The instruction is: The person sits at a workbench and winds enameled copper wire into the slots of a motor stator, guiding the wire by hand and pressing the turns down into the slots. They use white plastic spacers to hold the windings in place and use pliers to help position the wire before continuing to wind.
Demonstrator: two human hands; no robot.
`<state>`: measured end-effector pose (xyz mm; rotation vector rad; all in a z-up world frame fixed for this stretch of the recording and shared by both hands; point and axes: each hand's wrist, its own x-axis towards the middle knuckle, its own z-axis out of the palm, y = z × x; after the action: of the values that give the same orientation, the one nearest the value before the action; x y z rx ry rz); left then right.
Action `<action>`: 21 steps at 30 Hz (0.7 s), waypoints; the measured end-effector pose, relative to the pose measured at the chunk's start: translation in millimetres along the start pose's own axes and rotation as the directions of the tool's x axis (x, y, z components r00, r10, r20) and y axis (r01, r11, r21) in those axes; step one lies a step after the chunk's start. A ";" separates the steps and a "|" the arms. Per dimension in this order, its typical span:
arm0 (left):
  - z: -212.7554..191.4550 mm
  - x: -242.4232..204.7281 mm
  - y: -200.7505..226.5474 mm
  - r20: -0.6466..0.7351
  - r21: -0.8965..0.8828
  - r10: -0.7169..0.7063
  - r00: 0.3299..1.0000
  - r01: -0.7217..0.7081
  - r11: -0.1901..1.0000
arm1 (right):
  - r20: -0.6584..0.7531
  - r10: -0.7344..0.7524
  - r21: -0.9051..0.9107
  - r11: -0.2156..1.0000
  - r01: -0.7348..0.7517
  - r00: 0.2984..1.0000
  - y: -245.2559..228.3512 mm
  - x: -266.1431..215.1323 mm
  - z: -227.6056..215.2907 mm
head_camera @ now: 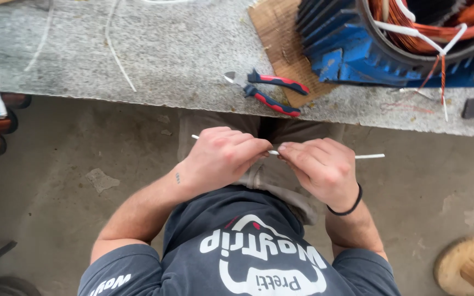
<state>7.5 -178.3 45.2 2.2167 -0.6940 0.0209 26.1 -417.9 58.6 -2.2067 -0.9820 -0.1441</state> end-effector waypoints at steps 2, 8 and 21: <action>2.4 -1.4 -2.8 0.043 0.031 0.005 0.999 -0.006 1.000 | 0.029 0.001 -0.035 0.999 0.000 1.000 -0.1 3.7 0.3; 18.0 -3.5 -12.9 0.019 0.040 -0.008 1.000 0.007 0.999 | -0.044 0.056 0.005 0.998 -0.056 0.997 9.2 -6.3 17.1; 26.5 -10.2 -27.6 -0.062 0.317 0.244 0.968 -0.213 0.924 | 0.028 0.418 0.181 0.891 -0.416 0.908 17.9 -13.7 40.5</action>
<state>6.9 -177.4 5.6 2.3953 -0.9426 0.3810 21.7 -408.4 13.5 -2.1855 -0.4708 0.1277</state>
